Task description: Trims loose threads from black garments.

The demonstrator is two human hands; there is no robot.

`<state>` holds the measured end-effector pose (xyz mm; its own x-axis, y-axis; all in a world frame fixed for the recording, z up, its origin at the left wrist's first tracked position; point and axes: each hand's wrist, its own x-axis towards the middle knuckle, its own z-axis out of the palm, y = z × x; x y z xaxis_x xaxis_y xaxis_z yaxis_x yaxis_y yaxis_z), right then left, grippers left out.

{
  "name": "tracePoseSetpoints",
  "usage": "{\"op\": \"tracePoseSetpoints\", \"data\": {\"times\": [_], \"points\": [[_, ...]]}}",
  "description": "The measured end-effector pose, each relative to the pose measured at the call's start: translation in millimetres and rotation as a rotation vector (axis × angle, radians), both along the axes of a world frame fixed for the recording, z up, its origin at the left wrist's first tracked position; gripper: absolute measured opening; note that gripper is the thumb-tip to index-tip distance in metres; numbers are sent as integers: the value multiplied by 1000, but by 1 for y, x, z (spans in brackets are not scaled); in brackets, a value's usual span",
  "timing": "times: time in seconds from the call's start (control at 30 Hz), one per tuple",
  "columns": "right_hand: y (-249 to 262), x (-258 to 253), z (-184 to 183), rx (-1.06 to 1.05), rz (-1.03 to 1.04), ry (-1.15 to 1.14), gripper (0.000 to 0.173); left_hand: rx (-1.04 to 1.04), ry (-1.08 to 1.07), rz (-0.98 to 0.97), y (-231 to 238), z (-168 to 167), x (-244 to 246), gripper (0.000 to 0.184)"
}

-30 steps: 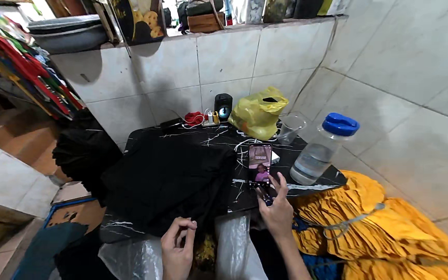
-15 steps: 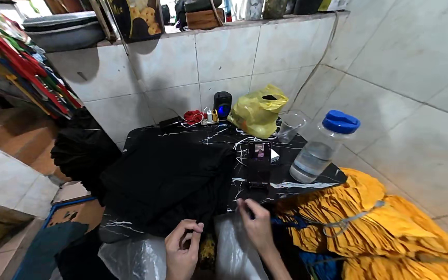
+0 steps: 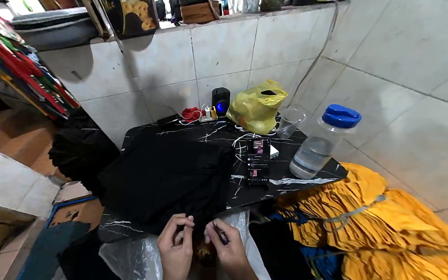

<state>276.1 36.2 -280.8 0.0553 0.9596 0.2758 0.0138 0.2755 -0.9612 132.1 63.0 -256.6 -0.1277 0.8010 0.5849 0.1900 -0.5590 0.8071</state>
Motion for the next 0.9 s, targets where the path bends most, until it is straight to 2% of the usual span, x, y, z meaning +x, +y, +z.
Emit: {"op": "tracePoseSetpoints", "data": {"times": [0.07, 0.2, 0.33, 0.47, 0.53, 0.63, 0.7, 0.77, 0.9], "points": [[1, 0, 2, -15, -24, -47, 26, -10, 12, -54, -1, 1, 2, 7], [3, 2, 5, -27, -54, -81, 19, -31, 45, -144, -4, 0, 8, 9], [0, 9, 8, 36, 61, -147, 17, -20, 40, -94, -2, -2, 6, 8], [-4, 9, 11, 46, 42, -169, 12, -13, 6, -39, 2, 2, 1, 7], [-4, 10, 10, 21, 10, -170, 17, -19, -21, -68, 2, 4, -1, 7], [0, 9, 11, -93, 1, -169, 33, -74, -24, -185, -2, 5, 1, 7], [2, 8, 11, -95, 21, -91, 28, -89, -7, -234, -4, 2, 3, 8], [1, 8, 14, -53, 45, -14, 23, -78, 9, -204, -3, 1, 2, 9], [-2, 11, 16, -1, 102, -74, 21, -64, 6, -122, 1, 1, -3, 11]]}}
